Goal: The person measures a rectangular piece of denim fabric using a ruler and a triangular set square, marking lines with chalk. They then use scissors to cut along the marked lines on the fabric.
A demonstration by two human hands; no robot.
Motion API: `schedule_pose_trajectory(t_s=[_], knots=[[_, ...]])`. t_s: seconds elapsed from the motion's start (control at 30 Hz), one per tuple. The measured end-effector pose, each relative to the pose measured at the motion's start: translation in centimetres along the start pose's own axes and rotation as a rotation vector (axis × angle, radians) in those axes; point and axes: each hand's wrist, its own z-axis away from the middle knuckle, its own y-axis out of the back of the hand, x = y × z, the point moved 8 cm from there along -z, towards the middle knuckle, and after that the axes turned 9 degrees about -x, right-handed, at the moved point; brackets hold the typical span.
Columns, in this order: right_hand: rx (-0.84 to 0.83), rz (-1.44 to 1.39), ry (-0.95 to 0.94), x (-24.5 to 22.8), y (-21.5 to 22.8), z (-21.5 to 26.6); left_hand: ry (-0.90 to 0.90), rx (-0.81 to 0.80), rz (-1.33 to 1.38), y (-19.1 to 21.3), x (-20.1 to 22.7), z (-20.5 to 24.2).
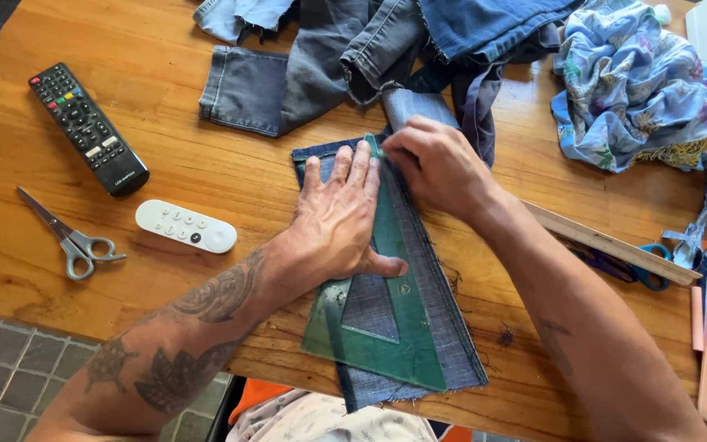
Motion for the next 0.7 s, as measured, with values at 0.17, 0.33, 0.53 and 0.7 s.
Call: schedule_pose_trajectory(t_s=[0.17,0.33,0.53,0.7], knots=[[-0.114,-0.065,-0.078,-5.3,1.3,4.8,0.004,0.028,-0.022,-0.1,0.2,0.0],[-0.189,-0.168,-0.124,-10.1,2.0,11.1,0.002,0.02,-0.011,-0.3,0.1,-0.4],[-0.251,-0.24,-0.088,-11.8,2.4,11.4,0.014,0.017,-0.023,-0.2,0.1,-0.2],[-0.032,-0.173,-0.066,-9.7,2.4,9.5,0.013,0.009,-0.006,0.1,0.1,0.3]])
